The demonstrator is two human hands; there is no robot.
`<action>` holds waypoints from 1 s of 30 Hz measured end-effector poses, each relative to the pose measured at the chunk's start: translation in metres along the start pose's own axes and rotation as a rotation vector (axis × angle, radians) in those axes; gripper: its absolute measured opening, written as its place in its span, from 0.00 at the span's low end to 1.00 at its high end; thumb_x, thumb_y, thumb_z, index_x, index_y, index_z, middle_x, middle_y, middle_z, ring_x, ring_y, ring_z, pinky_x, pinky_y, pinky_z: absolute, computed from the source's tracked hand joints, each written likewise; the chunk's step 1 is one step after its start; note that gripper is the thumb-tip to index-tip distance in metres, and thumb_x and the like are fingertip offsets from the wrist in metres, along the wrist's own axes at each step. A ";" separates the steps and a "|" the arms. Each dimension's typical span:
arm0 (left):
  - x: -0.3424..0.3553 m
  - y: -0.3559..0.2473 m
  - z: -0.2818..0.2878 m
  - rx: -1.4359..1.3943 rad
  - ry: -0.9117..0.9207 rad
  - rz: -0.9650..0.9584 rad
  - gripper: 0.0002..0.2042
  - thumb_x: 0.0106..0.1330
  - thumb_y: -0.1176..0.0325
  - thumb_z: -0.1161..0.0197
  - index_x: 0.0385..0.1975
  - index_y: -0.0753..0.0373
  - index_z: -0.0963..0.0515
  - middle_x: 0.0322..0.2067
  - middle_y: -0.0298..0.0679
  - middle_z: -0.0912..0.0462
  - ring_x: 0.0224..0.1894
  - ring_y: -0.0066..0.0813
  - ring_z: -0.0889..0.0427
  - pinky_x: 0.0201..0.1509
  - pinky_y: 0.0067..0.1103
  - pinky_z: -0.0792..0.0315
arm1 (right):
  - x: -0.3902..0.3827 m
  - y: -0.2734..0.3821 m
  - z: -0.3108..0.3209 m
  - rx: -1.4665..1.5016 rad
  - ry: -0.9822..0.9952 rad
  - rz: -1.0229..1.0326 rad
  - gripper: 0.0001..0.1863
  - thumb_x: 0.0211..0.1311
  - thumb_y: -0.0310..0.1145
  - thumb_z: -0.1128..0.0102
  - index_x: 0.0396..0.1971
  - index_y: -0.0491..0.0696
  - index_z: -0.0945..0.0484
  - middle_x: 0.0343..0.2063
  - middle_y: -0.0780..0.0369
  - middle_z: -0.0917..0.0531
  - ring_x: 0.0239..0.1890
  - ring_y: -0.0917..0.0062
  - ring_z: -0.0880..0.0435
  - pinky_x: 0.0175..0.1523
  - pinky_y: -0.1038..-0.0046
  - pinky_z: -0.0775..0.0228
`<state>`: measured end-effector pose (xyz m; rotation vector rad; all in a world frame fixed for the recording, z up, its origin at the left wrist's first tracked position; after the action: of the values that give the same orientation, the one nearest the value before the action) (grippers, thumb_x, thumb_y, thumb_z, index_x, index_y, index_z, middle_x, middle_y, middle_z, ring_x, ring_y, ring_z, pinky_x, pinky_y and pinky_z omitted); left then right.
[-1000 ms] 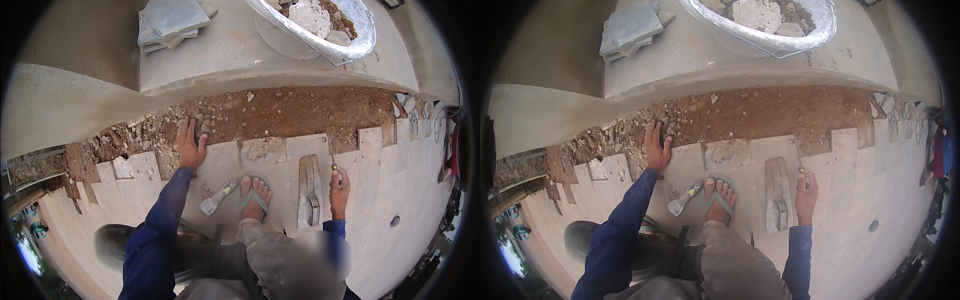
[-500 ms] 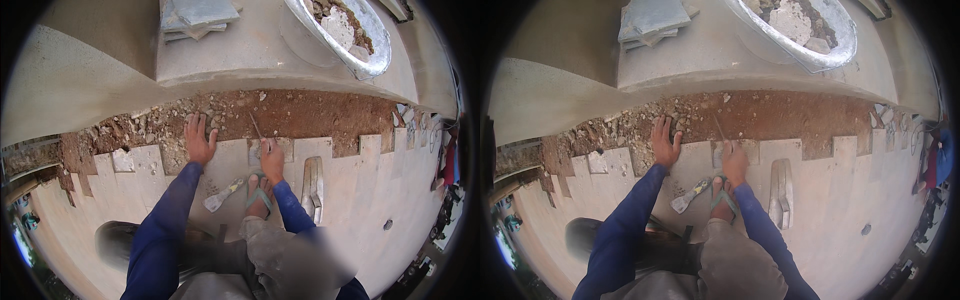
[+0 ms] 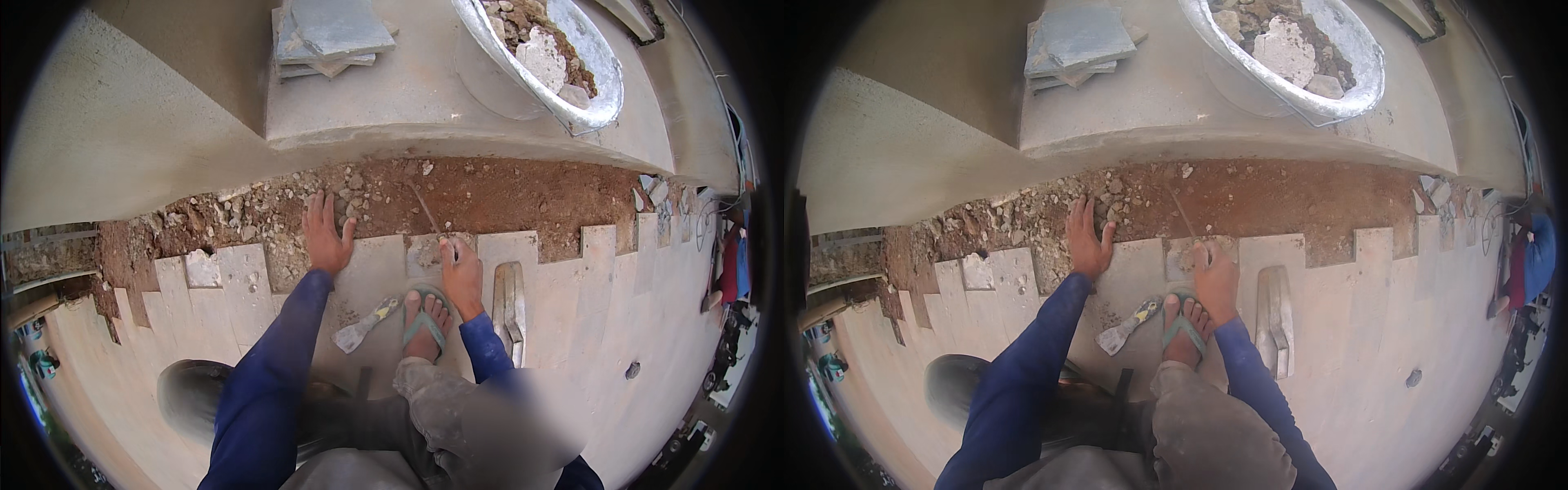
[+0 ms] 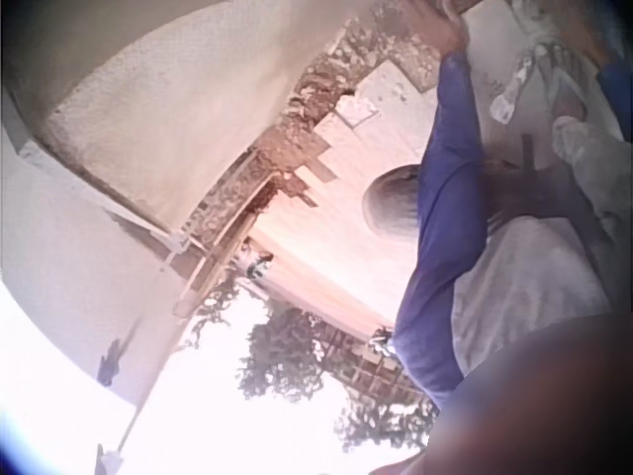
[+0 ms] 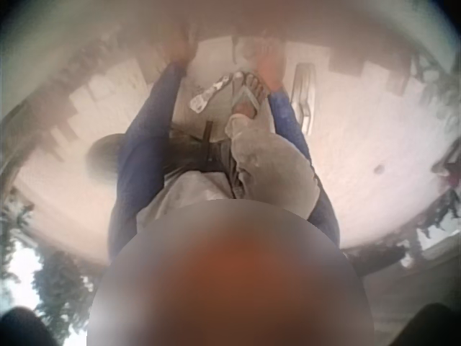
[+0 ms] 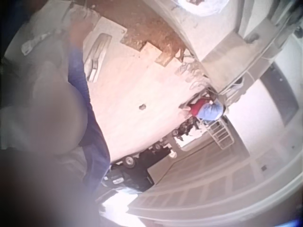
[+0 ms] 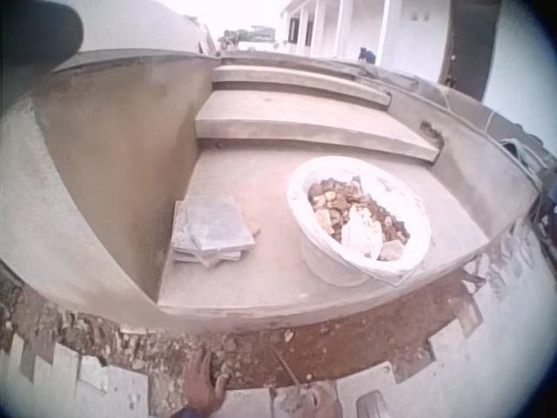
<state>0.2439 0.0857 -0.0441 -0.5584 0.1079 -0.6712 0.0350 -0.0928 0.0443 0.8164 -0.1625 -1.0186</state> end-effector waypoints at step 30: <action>0.003 -0.006 0.002 0.013 0.033 -0.032 0.36 0.67 0.52 0.42 0.70 0.63 0.44 0.72 0.51 0.47 0.74 0.51 0.51 0.75 0.47 0.58 | 0.151 0.019 -0.018 -0.492 0.181 0.610 0.28 0.61 0.62 0.43 0.30 0.49 0.17 0.19 0.54 0.18 0.28 0.57 0.16 0.32 0.58 0.27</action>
<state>0.2432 0.0808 -0.0393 -0.5378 0.1263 -0.7117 0.1389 -0.2002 0.0084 0.3625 0.0020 -0.3745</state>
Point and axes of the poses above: each hand's wrist, its own x-axis towards the middle knuckle, its own z-axis out of the back of the hand, y = z × x, the point moved 7 cm from there along x, towards the middle knuckle
